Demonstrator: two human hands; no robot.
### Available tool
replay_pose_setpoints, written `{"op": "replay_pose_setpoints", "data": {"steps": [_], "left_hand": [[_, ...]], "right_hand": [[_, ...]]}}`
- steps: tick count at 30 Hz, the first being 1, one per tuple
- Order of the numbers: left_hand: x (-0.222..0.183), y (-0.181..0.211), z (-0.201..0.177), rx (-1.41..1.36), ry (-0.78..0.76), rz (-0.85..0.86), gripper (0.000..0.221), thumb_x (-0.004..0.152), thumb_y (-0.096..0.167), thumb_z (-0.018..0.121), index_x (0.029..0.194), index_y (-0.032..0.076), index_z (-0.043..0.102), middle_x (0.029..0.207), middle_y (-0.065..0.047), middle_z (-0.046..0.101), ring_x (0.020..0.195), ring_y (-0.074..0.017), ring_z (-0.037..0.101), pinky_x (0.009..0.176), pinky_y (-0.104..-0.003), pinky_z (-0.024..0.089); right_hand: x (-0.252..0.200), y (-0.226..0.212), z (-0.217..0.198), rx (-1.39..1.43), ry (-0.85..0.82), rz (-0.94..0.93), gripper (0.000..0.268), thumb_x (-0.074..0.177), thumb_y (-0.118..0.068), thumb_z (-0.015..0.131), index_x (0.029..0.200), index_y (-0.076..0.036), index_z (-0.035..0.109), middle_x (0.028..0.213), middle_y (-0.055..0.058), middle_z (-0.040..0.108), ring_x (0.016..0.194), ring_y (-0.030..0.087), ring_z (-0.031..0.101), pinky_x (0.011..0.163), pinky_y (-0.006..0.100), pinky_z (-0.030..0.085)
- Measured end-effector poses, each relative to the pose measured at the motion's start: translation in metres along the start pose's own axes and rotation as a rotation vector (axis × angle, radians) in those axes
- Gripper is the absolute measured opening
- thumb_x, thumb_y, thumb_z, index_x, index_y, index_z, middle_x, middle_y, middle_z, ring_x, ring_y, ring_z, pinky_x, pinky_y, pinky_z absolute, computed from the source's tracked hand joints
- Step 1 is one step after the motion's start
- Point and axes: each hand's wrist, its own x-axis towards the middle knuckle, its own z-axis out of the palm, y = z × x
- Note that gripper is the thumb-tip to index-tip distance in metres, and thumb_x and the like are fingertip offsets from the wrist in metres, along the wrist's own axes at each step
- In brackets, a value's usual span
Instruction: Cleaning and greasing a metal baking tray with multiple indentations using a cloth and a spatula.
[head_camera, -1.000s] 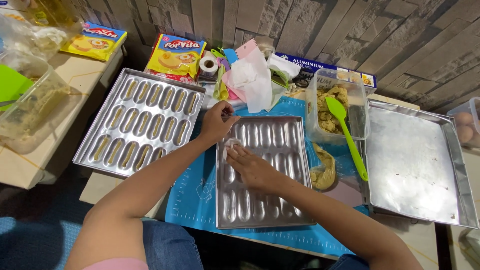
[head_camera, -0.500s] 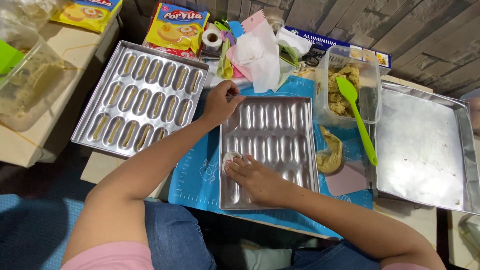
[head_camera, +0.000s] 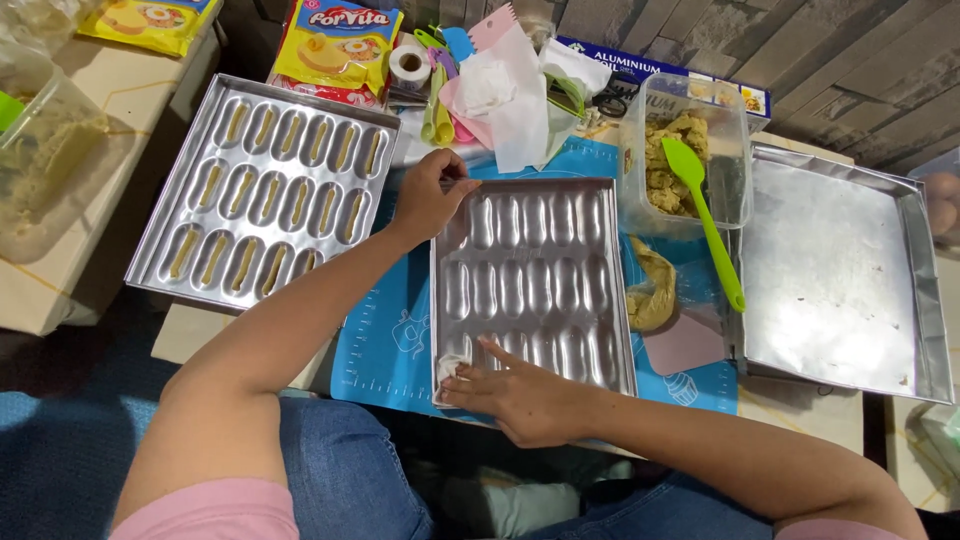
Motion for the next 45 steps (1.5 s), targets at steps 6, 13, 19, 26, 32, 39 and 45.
{"op": "replay_pose_setpoints", "data": {"steps": [6,13,19,26,32,39,45], "left_hand": [[0.002,-0.024,0.006,0.046,-0.001,0.079,0.019,0.092,0.027,0.081,0.095,0.017,0.064,0.09,-0.002,0.066,0.094,-0.0242,0.069,0.086,-0.036,0.054],[0.0,-0.017,0.004,0.032,-0.002,0.095,0.016,0.093,0.024,0.079,0.094,0.015,0.065,0.087,-0.002,0.065,0.092,-0.0251,0.068,0.085,-0.038,0.053],[-0.001,-0.007,0.001,0.062,0.009,0.086,0.014,0.093,0.021,0.076,0.095,0.013,0.065,0.09,-0.006,0.066,0.09,-0.0303,0.069,0.082,-0.043,0.053],[0.008,-0.01,0.011,0.178,-0.047,0.047,0.016,0.093,0.027,0.075,0.102,0.017,0.066,0.101,-0.003,0.065,0.097,-0.0311,0.068,0.087,-0.047,0.052],[0.004,0.003,0.011,0.325,0.045,0.124,0.009,0.095,0.022,0.074,0.093,0.018,0.066,0.103,0.003,0.061,0.104,-0.0257,0.063,0.097,-0.047,0.043],[-0.004,0.011,0.015,0.371,0.073,0.465,0.026,0.094,0.041,0.076,0.084,0.021,0.062,0.095,0.007,0.059,0.1,-0.0188,0.056,0.097,-0.041,0.039],[-0.056,0.105,-0.008,0.631,-0.699,0.471,0.039,0.099,0.048,0.057,0.106,0.011,0.068,0.094,-0.013,0.071,0.087,-0.0336,0.072,0.074,-0.049,0.058]], "right_hand": [[-0.025,0.015,-0.006,-0.145,0.13,-0.101,0.073,0.076,0.005,0.048,0.149,-0.005,0.054,0.145,0.017,0.062,0.137,0.035,0.055,0.118,0.072,0.0],[-0.045,0.013,-0.016,-0.289,0.18,-0.039,0.065,0.073,0.01,0.045,0.131,-0.009,0.068,0.132,0.01,0.071,0.132,0.026,0.06,0.119,0.073,-0.001],[-0.042,0.004,-0.042,-0.111,0.368,0.125,0.041,0.075,0.019,0.063,0.102,-0.007,0.08,0.107,0.011,0.079,0.107,0.028,0.074,0.121,0.067,0.02],[-0.053,0.047,-0.039,0.892,0.909,0.467,0.017,0.089,0.007,0.069,0.104,0.005,0.077,0.083,0.026,0.079,0.066,0.033,0.08,0.067,0.045,0.067],[-0.069,0.065,-0.052,1.471,0.947,0.567,0.055,0.109,-0.032,0.031,0.117,0.009,0.067,0.092,0.029,0.075,0.094,0.036,0.075,0.096,0.05,0.056],[-0.077,0.056,-0.074,1.19,0.923,0.663,0.043,0.102,-0.008,0.038,0.143,-0.008,0.05,0.116,0.026,0.075,0.09,0.034,0.079,0.085,0.046,0.063],[-0.109,0.101,-0.058,0.242,0.806,0.837,0.026,0.107,-0.027,0.052,0.113,-0.013,0.073,0.053,0.002,0.07,0.045,0.021,0.07,0.045,0.026,0.055]]}}
